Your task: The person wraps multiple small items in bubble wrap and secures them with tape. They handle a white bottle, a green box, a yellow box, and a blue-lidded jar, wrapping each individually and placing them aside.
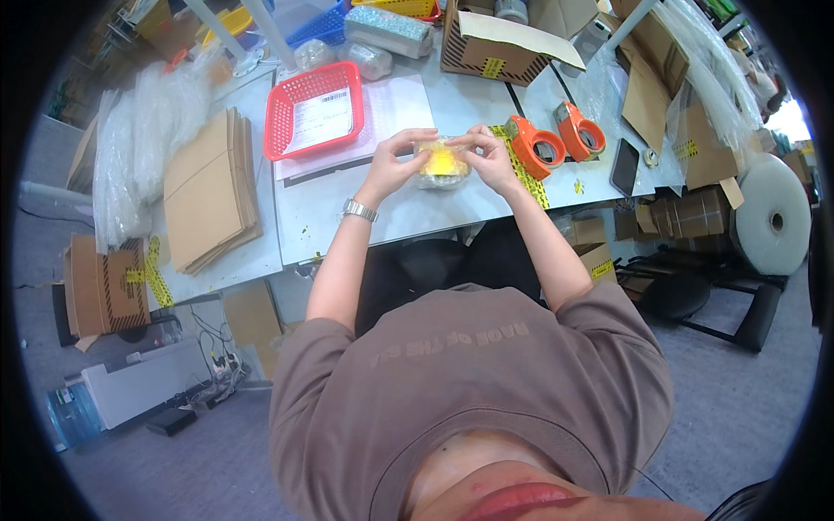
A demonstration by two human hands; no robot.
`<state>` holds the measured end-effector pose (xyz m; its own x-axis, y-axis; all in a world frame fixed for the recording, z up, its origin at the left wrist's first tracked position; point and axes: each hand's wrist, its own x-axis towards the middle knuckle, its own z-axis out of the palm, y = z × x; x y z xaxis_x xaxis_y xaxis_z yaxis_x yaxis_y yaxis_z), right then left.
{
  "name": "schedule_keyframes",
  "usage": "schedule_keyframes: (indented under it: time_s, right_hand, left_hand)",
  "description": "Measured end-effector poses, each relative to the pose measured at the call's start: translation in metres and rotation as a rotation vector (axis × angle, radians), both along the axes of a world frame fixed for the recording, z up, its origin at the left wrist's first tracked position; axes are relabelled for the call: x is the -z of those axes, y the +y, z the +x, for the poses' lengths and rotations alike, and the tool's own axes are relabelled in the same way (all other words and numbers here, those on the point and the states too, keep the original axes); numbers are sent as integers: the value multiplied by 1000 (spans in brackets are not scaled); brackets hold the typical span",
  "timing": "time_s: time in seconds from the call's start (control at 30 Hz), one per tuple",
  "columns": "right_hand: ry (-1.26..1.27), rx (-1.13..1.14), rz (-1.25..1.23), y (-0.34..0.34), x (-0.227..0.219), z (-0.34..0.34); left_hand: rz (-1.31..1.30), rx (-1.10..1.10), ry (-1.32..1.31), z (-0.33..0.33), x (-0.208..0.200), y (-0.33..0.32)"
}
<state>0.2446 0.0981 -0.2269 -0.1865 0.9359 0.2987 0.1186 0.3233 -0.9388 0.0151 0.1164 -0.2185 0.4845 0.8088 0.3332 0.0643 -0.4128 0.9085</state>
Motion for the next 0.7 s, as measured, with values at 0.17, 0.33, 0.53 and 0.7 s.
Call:
schedule_keyframes:
  time_s: [0.17, 0.33, 0.53, 0.7]
  right_hand:
    - [-23, 8, 44, 6, 0, 3]
    - [-124, -58, -5, -1, -17, 4]
    - [-267, -172, 175, -13, -26, 5]
    - [-265, -269, 174, -20, -36, 2]
  left_hand:
    - [175, -19, 110, -8, -17, -17]
    - [244, -184, -5, 2, 5, -19]
    - [28, -353, -210, 25, 20, -14]
    - [-31, -366, -276, 21, 22, -11]
